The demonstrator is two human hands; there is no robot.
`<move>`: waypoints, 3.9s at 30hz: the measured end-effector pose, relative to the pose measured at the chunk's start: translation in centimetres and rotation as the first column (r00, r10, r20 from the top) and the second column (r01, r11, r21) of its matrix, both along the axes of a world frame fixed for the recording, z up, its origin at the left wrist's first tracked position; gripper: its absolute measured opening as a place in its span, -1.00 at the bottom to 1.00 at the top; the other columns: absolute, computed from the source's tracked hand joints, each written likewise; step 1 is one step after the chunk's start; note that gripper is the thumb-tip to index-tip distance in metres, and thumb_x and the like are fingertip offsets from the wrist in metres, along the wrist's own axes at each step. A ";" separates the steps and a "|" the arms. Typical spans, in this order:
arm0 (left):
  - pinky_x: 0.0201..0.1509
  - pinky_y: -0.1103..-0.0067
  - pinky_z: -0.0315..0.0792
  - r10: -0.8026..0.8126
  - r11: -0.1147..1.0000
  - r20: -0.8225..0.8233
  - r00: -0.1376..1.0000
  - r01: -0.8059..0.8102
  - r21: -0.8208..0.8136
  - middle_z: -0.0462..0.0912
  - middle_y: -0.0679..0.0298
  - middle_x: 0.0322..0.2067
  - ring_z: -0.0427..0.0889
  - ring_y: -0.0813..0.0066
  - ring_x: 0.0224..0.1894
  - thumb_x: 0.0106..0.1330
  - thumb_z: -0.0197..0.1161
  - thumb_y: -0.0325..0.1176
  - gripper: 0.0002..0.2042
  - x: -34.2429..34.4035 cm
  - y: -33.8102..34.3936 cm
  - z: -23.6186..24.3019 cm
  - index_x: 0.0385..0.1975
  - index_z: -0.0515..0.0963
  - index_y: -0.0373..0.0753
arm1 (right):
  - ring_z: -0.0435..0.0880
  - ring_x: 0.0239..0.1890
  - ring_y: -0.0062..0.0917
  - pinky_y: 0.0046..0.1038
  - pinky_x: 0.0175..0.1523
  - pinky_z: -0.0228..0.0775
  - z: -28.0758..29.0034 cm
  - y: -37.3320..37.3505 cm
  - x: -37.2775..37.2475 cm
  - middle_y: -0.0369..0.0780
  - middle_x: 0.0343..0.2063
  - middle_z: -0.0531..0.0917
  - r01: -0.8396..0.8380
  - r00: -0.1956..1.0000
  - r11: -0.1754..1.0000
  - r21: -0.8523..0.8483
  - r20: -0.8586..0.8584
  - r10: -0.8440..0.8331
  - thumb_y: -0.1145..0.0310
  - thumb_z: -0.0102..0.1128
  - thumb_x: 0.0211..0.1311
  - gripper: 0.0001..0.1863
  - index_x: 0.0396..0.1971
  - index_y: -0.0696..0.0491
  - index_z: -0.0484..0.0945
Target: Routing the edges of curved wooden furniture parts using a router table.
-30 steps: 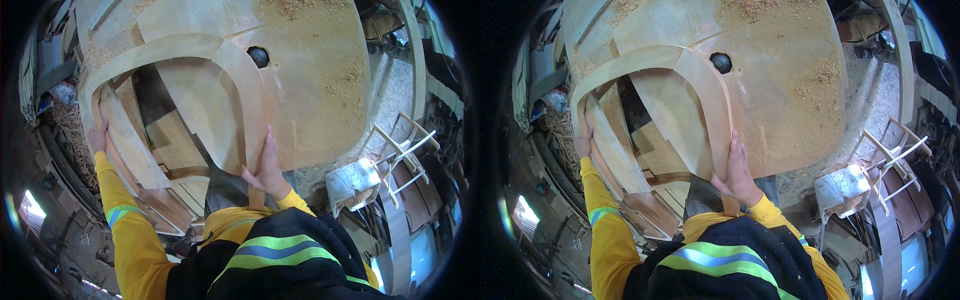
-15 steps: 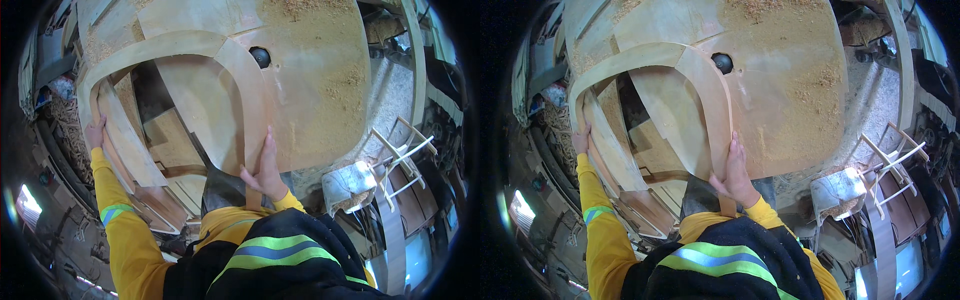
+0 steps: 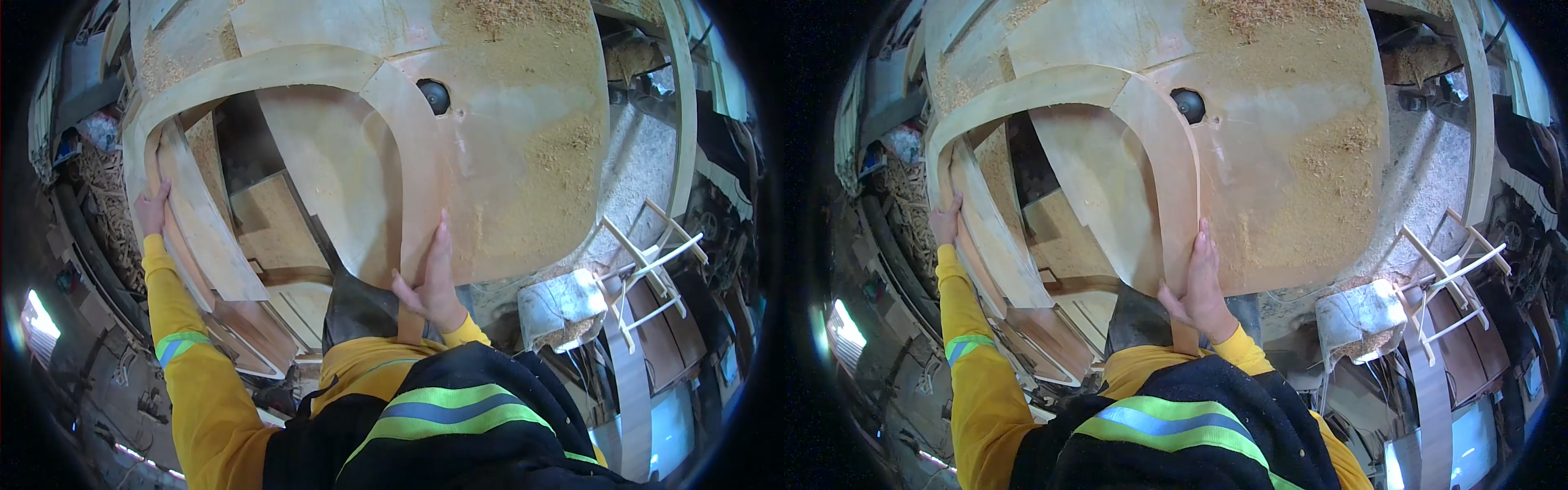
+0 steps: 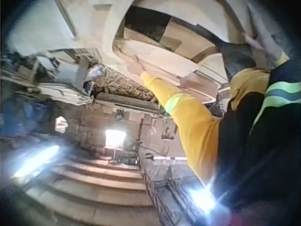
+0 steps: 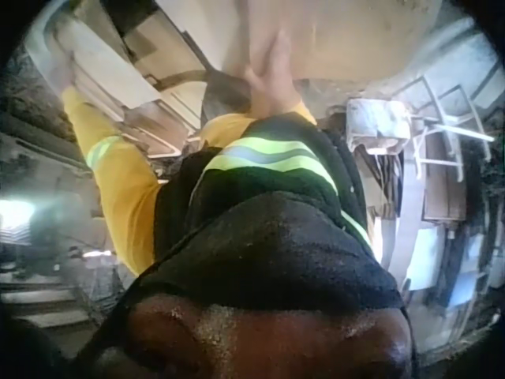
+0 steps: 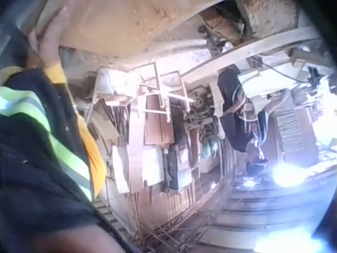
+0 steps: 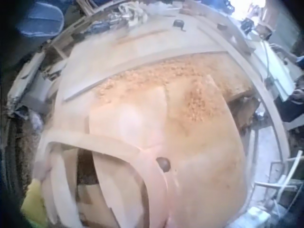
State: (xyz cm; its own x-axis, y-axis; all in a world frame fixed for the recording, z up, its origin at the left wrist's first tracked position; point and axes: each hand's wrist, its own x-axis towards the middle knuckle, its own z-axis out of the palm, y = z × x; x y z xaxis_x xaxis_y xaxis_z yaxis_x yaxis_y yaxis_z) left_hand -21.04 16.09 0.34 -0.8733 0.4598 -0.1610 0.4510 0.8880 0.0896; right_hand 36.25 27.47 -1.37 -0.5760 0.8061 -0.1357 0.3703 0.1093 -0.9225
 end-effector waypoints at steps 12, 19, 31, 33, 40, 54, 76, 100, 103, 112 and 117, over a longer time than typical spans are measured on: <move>0.18 0.36 0.44 0.094 0.995 0.143 0.985 -0.090 -0.034 0.68 -0.14 -0.06 0.66 0.13 0.01 0.06 0.53 0.10 -0.24 -0.4 -0.2 -0.1 -0.03 0.56 -0.59 | -0.01 0.50 0.13 -0.09 0.52 -0.12 0.3 0.3 0.1 0.24 0.47 -0.09 0.004 1.000 1.000 0.018 0.013 -0.004 0.45 0.38 0.02 0.16 0.49 0.28 -0.28; 0.18 0.37 0.44 0.104 0.995 0.155 0.982 -0.102 -0.022 0.68 -0.14 -0.06 0.65 0.12 0.02 0.06 0.53 0.10 -0.23 -0.4 -0.3 -0.1 -0.05 0.55 -0.60 | 0.11 0.44 0.27 0.04 0.47 -0.02 -0.1 -0.2 0.1 0.39 0.38 0.03 0.028 0.999 0.999 0.037 0.025 -0.029 0.43 0.34 0.00 0.11 0.46 0.33 -0.21; 0.15 0.41 0.46 0.095 0.995 0.166 0.981 -0.096 -0.003 0.70 -0.04 -0.08 0.67 0.24 -0.02 0.10 0.53 0.06 -0.31 -0.7 -0.5 -0.5 -0.04 0.59 -0.52 | -0.13 0.54 0.10 -0.08 0.54 -0.22 -0.1 -0.2 0.4 0.22 0.48 -0.14 0.004 1.000 1.000 -0.023 -0.003 -0.004 0.46 0.38 0.00 0.19 0.50 0.22 -0.32; 0.12 0.43 0.47 0.088 0.996 0.166 0.982 -0.084 -0.032 0.72 0.02 -0.10 0.68 0.28 -0.05 0.13 0.51 0.01 -0.38 -1.6 -1.2 -0.5 -0.05 0.61 -0.48 | -0.13 0.54 0.09 -0.08 0.55 -0.22 -0.2 -0.3 0.4 0.22 0.48 -0.14 0.004 1.000 1.000 -0.020 -0.008 -0.004 0.45 0.37 0.00 0.19 0.50 0.22 -0.32; 0.08 0.47 0.49 0.095 0.995 0.168 0.981 -0.088 -0.048 0.74 0.07 -0.12 0.69 0.34 -0.09 0.16 0.51 -0.04 -0.43 -2.2 -1.7 -0.8 -0.05 0.62 -0.46 | -0.12 0.54 0.09 -0.08 0.55 -0.22 -0.3 -0.5 0.4 0.21 0.48 -0.14 0.004 1.000 1.000 -0.008 -0.007 -0.004 0.44 0.37 0.02 0.18 0.51 0.21 -0.32; 0.12 0.39 0.48 0.063 0.998 0.172 0.983 -0.066 0.007 0.71 -0.08 -0.12 0.69 0.18 -0.06 0.10 0.53 0.04 -0.33 -0.7 -0.5 -0.2 -0.08 0.59 -0.54 | -0.10 0.54 0.09 -0.09 0.54 -0.20 0.0 -0.3 0.4 0.20 0.49 -0.12 0.008 1.000 1.000 -0.021 0.008 -0.007 0.47 0.35 0.03 0.18 0.51 0.20 -0.32; 0.11 0.42 0.46 0.068 0.998 0.154 0.986 -0.066 -0.023 0.71 -0.06 -0.11 0.66 0.23 -0.04 0.19 0.47 -0.01 -0.41 -0.6 -0.7 0.2 -0.06 0.60 -0.51 | -0.05 0.51 0.17 -0.07 0.53 -0.16 0.1 0.6 0.0 0.31 0.46 -0.13 -0.054 0.994 0.998 -0.014 0.094 0.055 0.36 0.44 0.00 0.20 0.46 0.36 -0.28; 0.16 0.20 0.46 -0.175 0.959 -0.083 0.981 0.151 -0.239 0.62 -0.34 -0.05 0.61 -0.21 0.05 0.10 0.28 0.41 -0.07 -4.0 -1.4 -2.6 0.00 0.56 -0.57 | 0.33 0.40 -0.25 -0.24 0.45 0.13 3.6 -1.3 -2.8 -0.08 0.35 0.36 0.131 0.896 0.932 0.339 0.363 -0.258 0.50 0.17 0.19 -0.40 0.29 0.24 0.38; 0.28 0.23 0.38 -0.029 0.917 0.052 0.998 0.048 -0.396 0.54 -0.33 0.09 0.53 -0.18 0.19 0.10 0.25 0.44 -0.01 -3.4 0.6 -3.8 0.17 0.47 -0.51 | 0.34 0.40 -0.23 -0.24 0.46 0.12 3.1 -1.4 -2.8 -0.07 0.35 0.36 0.121 0.879 0.914 0.387 0.387 -0.280 0.49 0.14 0.19 -0.39 0.30 0.23 0.36; 0.39 0.25 0.28 -0.034 0.918 0.111 0.993 0.075 -0.390 0.36 -0.29 0.29 0.38 -0.18 0.32 0.09 0.27 0.43 0.07 -4.8 0.2 -4.3 0.34 0.28 -0.47 | 0.33 0.42 -0.36 -0.26 0.47 0.14 2.8 -0.3 -3.5 -0.14 0.37 0.37 0.079 0.868 0.892 0.445 0.410 -0.281 0.46 0.08 0.17 -0.39 0.29 0.19 0.38; 0.44 0.25 0.23 -0.013 0.971 0.045 0.999 0.023 -0.240 0.30 -0.25 0.34 0.34 -0.16 0.35 0.07 0.37 0.35 0.04 -6.0 -0.7 -4.4 0.34 0.29 -0.47 | 0.32 0.43 -0.37 -0.26 0.49 0.13 3.0 0.5 -4.0 -0.14 0.37 0.36 0.040 0.866 0.898 0.438 0.434 -0.251 0.45 0.09 0.14 -0.36 0.30 0.18 0.37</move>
State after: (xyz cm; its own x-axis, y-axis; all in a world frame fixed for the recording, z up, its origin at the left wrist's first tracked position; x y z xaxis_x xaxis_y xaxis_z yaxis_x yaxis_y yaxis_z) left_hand -27.02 15.36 -4.09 -0.8552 0.4186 -0.3056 0.4674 0.8777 -0.1056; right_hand 32.24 28.01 1.62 -0.3983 0.9172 -0.0033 0.7854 0.3392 -0.5177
